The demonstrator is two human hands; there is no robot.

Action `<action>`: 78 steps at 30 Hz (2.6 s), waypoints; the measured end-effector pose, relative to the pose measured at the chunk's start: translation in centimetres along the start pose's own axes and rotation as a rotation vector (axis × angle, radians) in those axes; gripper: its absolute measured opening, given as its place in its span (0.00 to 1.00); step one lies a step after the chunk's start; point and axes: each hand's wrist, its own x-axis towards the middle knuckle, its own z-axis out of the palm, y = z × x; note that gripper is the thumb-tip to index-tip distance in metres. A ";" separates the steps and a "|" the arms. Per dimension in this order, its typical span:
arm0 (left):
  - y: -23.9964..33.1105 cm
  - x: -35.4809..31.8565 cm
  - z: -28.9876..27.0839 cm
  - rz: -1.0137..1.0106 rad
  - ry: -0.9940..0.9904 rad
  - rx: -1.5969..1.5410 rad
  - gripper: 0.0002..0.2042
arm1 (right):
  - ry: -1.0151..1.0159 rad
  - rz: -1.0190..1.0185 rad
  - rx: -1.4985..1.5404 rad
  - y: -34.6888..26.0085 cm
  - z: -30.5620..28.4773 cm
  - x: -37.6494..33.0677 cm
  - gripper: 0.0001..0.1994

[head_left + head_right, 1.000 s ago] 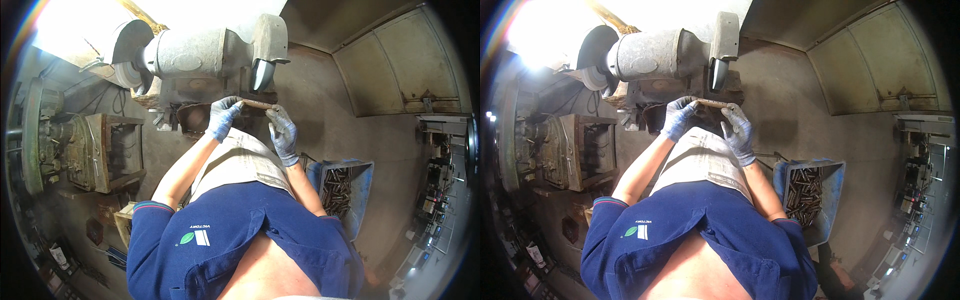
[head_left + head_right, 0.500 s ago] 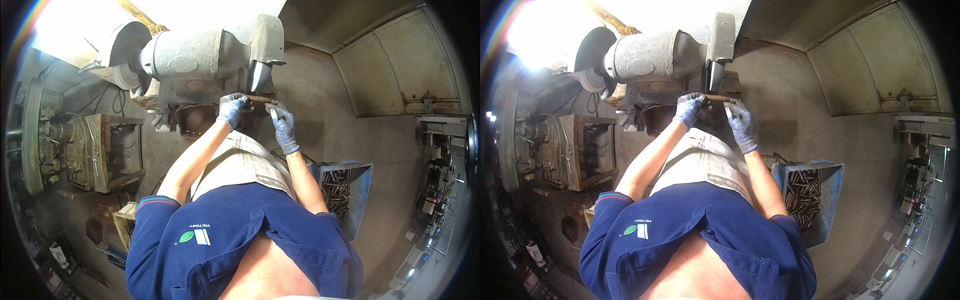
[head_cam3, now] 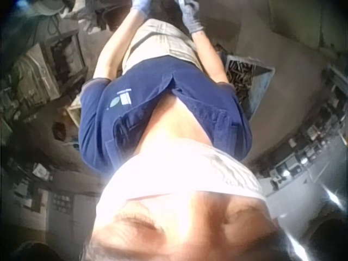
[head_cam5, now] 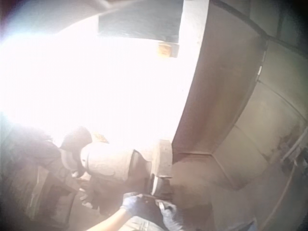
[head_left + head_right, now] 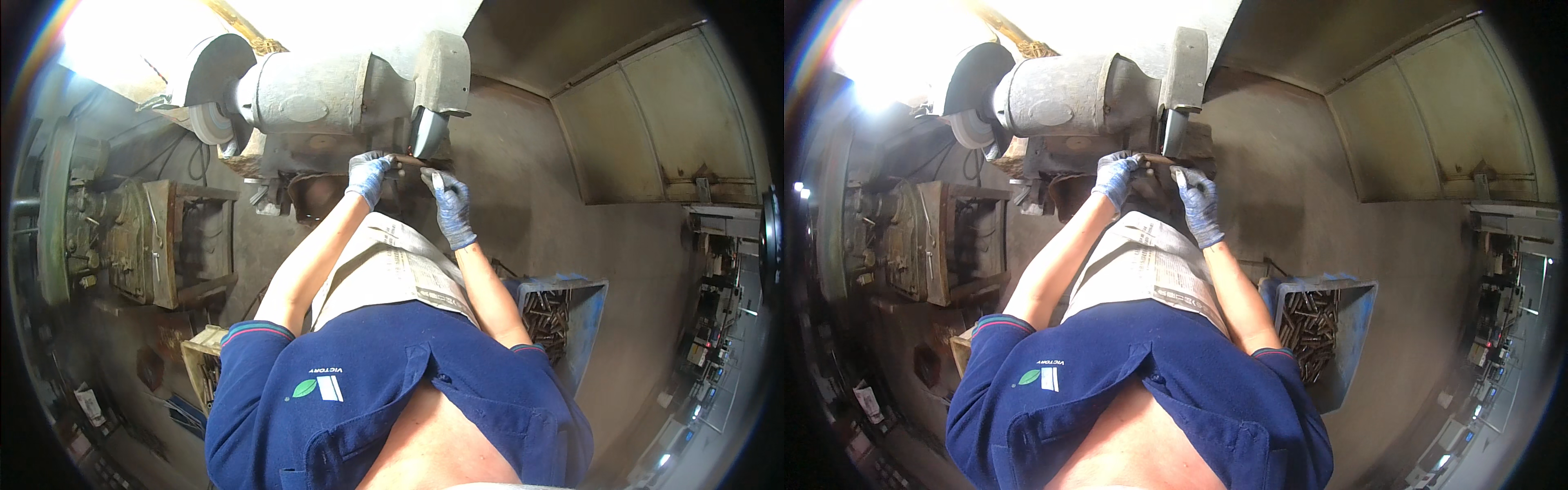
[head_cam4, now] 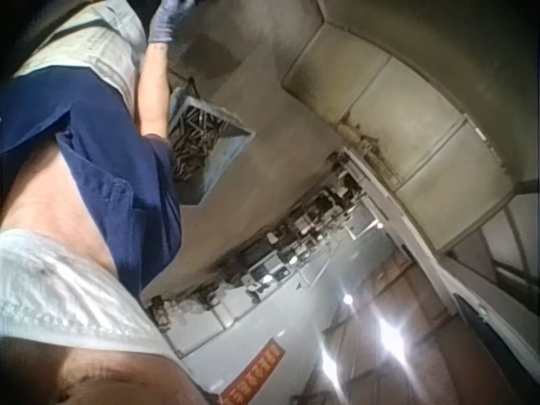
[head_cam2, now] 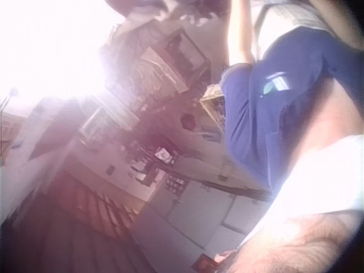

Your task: The person picks up metal pipes one at a time from a large bin and smooths the edges of each pipe using a bench grinder before placing it into another container.

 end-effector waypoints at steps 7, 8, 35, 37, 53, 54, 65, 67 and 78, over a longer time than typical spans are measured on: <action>1.8 -1.0 -1.8 0.071 0.013 0.089 0.03 | -0.028 0.054 0.209 -0.3 2.7 0.1 0.10; 1.8 -1.3 -2.3 0.072 0.016 0.097 0.03 | -0.067 0.006 0.201 -0.1 2.8 0.1 0.09; 2.2 -6.5 -1.2 0.475 -0.239 0.383 0.05 | -0.082 -0.313 -0.196 -6.2 0.5 -4.2 0.13; 1.9 -5.8 -1.8 0.321 -0.274 0.231 0.06 | -0.065 -0.440 -0.384 -6.9 0.8 -4.1 0.13; -0.3 -2.9 0.2 0.081 -0.205 0.100 0.03 | 0.019 -0.291 -0.288 -2.5 -1.5 -1.4 0.10; -0.5 -2.6 0.5 0.045 -0.192 0.074 0.03 | -0.003 -0.250 -0.308 -2.7 -1.8 -1.2 0.09; -0.8 -1.8 1.5 0.081 -0.056 0.141 0.04 | 0.100 -0.077 -0.035 -0.9 -0.8 0.0 0.06; -0.3 -1.7 0.5 0.090 -0.039 0.162 0.04 | 0.093 -0.066 0.002 -0.6 0.3 0.2 0.06; -1.4 -0.3 0.8 0.048 -0.069 0.115 0.05 | 0.072 0.050 0.054 -0.3 -1.1 0.3 0.10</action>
